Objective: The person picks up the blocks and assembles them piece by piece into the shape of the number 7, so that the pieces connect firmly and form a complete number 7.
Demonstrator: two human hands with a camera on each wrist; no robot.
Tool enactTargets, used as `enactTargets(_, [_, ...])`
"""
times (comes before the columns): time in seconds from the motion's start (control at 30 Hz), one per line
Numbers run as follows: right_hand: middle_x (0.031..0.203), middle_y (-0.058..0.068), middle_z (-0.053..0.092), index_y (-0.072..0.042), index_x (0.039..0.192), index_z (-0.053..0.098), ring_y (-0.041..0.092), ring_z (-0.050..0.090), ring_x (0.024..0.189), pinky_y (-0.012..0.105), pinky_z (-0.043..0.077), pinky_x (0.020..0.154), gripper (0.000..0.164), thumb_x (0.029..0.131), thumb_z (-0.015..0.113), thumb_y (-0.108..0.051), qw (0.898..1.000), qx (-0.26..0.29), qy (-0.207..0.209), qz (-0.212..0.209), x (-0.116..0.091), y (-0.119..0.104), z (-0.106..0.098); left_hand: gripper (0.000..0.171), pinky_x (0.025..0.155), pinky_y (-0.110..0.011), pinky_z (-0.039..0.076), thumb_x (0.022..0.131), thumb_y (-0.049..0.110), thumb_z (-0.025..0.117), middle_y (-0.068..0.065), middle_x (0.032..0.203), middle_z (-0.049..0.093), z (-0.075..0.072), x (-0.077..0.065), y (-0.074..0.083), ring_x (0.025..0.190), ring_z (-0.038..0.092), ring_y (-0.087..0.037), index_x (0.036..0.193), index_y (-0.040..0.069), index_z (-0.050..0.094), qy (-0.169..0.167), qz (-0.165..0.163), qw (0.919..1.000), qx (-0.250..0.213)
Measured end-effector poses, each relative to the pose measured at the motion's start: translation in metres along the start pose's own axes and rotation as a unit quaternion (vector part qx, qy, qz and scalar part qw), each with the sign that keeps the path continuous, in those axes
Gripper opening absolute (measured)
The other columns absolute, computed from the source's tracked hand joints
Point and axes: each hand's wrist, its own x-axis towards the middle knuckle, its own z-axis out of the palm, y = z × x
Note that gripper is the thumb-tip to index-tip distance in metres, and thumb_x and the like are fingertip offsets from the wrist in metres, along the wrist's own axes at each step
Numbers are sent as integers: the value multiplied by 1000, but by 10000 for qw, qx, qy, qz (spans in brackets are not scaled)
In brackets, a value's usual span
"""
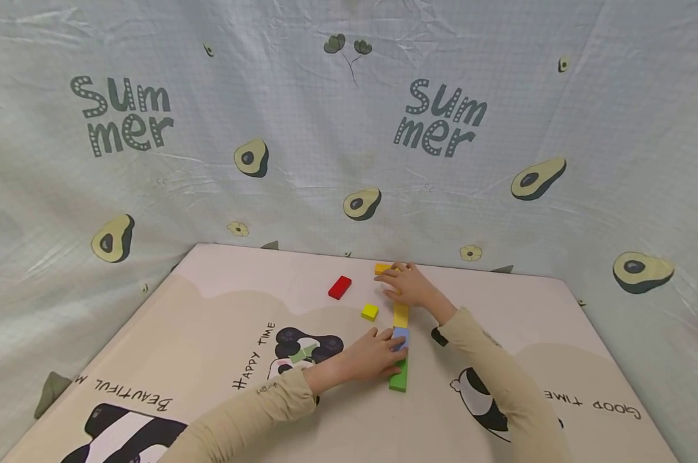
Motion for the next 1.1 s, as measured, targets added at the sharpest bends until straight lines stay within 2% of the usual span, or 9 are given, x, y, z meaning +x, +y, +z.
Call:
enactTargets(0.1, [123, 1, 57, -21, 122, 54, 25, 45, 110, 48, 36, 87, 37, 86, 56, -29, 9994, 4, 90, -319, -2, -4, 1, 40, 89, -32, 44, 91, 45, 41, 5, 132, 48, 1, -1, 1, 120, 44, -16, 125, 26, 50, 13, -22, 10000, 14])
enactTargets(0.2, [122, 0, 57, -21, 123, 54, 23, 45, 110, 45, 38, 85, 38, 86, 56, -31, 9983, -37, 6, -574, -4, -9, 2, 40, 89, -32, 44, 91, 44, 41, 5, 132, 48, 1, -2, 1, 120, 44, -16, 125, 25, 50, 31, -58, 10000, 56])
enactTargets(0.43, [117, -3, 59, -23, 122, 54, 20, 46, 107, 42, 40, 84, 38, 86, 56, -34, 9948, -163, 48, -1001, -8, -15, 5, 40, 85, -29, 45, 92, 44, 40, 5, 132, 48, 3, -2, 4, 116, 48, -14, 126, 26, 49, 169, -170, 9991, 348])
enactTargets(0.77, [98, -1, 61, -31, 117, 56, 18, 48, 97, 36, 40, 82, 37, 81, 63, -33, 9916, -44, 66, -1293, -8, -22, 7, 40, 83, -29, 45, 92, 44, 40, 5, 130, 51, 4, -2, 6, 112, 49, -13, 125, 25, 50, 331, -134, 9986, 398])
enactTargets(1.1, [95, -3, 58, -34, 112, 58, 17, 47, 95, 34, 40, 81, 36, 78, 67, -32, 9880, -204, 179, -1518, -4, -26, 16, 39, 81, -28, 45, 91, 46, 40, 7, 128, 52, 4, -3, 6, 110, 50, -11, 123, 27, 52, 451, -155, 9971, 595])
